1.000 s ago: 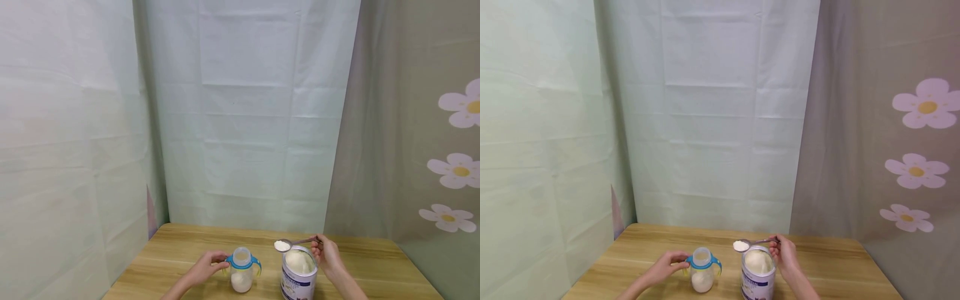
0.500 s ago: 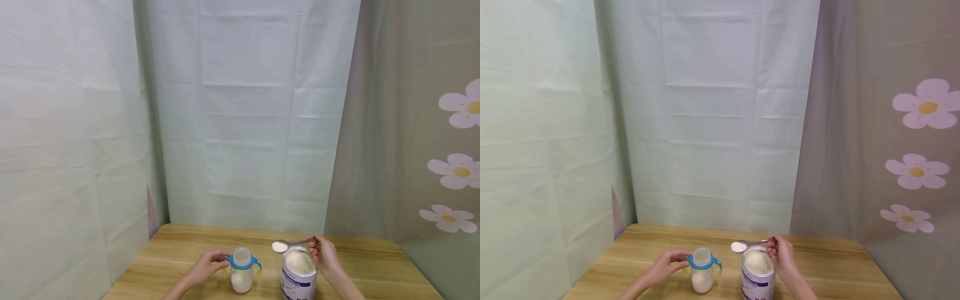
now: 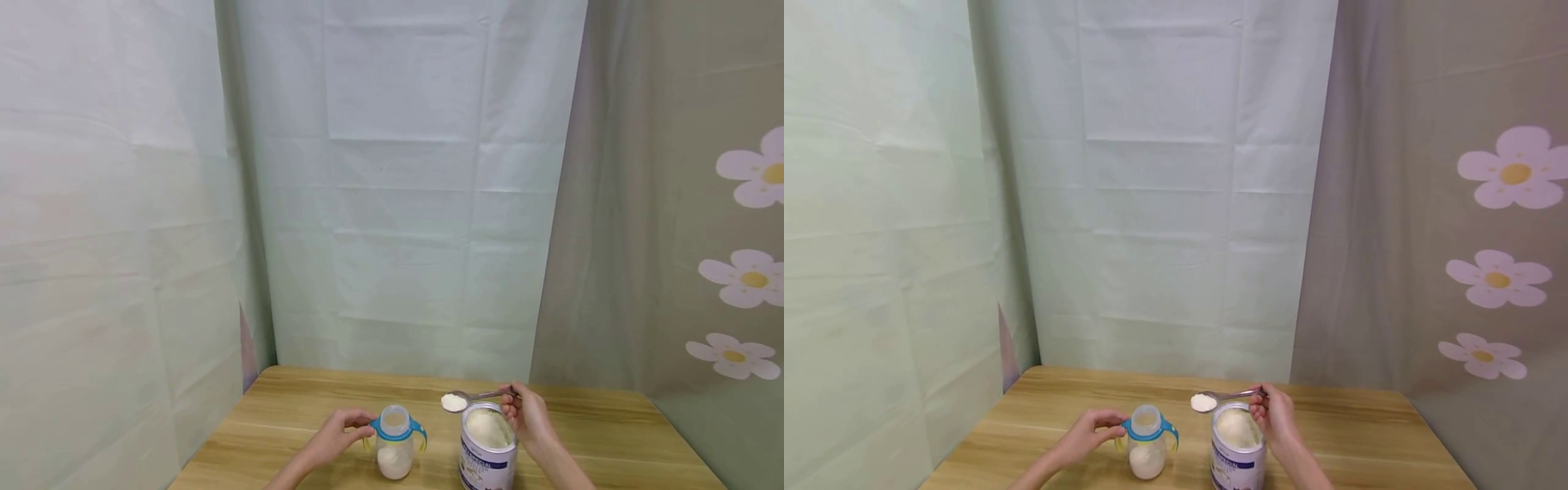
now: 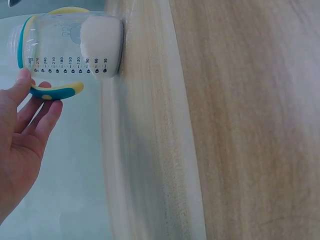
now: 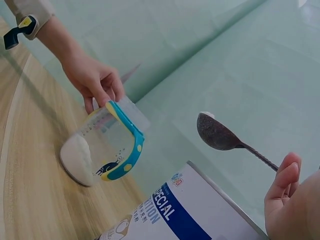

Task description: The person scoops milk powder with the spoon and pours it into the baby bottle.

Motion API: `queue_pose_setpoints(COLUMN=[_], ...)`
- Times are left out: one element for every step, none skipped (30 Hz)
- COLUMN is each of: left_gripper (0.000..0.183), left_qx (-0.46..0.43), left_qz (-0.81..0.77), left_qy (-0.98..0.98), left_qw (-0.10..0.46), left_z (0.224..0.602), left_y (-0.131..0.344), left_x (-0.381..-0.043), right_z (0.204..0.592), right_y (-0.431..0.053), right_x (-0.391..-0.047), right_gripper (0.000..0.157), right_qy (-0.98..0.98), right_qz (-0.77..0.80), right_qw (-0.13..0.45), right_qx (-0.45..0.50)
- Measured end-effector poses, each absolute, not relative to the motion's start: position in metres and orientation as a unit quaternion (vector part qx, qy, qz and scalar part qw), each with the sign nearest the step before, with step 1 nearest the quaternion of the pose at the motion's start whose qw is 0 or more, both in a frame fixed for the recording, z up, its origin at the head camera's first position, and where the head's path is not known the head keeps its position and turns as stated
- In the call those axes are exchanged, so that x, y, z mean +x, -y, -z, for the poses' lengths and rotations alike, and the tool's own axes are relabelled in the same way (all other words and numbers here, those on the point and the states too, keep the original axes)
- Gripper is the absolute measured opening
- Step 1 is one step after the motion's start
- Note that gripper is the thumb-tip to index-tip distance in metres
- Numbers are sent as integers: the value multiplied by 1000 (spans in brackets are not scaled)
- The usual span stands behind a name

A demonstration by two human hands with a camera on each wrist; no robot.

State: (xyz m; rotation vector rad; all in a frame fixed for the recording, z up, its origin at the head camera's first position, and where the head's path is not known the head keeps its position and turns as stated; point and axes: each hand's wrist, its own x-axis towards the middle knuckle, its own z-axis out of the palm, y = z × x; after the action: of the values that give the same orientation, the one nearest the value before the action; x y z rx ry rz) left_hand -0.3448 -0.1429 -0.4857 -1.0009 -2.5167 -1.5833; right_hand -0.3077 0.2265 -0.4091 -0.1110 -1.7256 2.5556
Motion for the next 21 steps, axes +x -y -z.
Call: queue_pose_setpoints(left_gripper=[25,24,24,24,24,24,24,24,24,24,24,24,23,23,23,23,24,24,24,24,23], left_qx=[-317,-316,-315,-315,-313,-312,-312,-312,-312,-312,-311,-311,-311,-311,-311,-311,-311,-310,-309,-307,-305], left_qz=[504,505,505,504,505,506,507,508,508,508,508,507,506,505,504,504,503,503,503,504,505], left_qy=[803,803,803,804,804,804,803,803,803,803,803,804,804,805,806,806,806,806,807,807,807], left_qw=[2,1,1,1,1,0,0,0,0,0,0,0,0,0,0,0,1,0,0,-1,-3], left_z=[485,484,484,483,483,482,482,482,482,482,483,483,483,484,484,484,484,484,484,483,483], left_y=[143,142,142,142,142,142,142,142,142,142,142,142,142,142,142,142,142,142,142,142,142], left_x=[-344,-344,-343,-343,-343,-343,-342,-342,-342,-343,-343,-343,-344,-344,-344,-344,-344,-344,-344,-344,-344], right_z=[409,409,409,408,408,408,408,407,407,407,407,407,406,407,407,407,407,407,407,407,407], right_y=[-226,-226,-225,-225,-225,-224,-224,-224,-224,-224,-224,-224,-223,-223,-223,-223,-222,-222,-222,-221,-221], right_x=[-308,-307,-307,-307,-307,-307,-307,-307,-307,-307,-307,-307,-307,-307,-307,-307,-307,-307,-307,-307,-307], right_gripper=[39,39,39,39,39,39,39,39,39,39,39,39,39,39,38,38,38,37,37,36,36], right_qy=[559,559,557,557,556,555,555,556,557,558,559,560,560,558,557,555,553,553,553,554,555], right_qz=[-828,-828,-829,-829,-830,-831,-830,-830,-829,-828,-828,-827,-827,-828,-829,-831,-832,-832,-832,-832,-830], right_qw=[27,27,26,26,26,26,26,27,27,26,26,26,26,25,24,23,23,22,20,19,18], right_qx=[-37,-37,-38,-38,-37,-37,-37,-37,-37,-38,-38,-38,-39,-39,-39,-40,-40,-40,-40,-39,-38])
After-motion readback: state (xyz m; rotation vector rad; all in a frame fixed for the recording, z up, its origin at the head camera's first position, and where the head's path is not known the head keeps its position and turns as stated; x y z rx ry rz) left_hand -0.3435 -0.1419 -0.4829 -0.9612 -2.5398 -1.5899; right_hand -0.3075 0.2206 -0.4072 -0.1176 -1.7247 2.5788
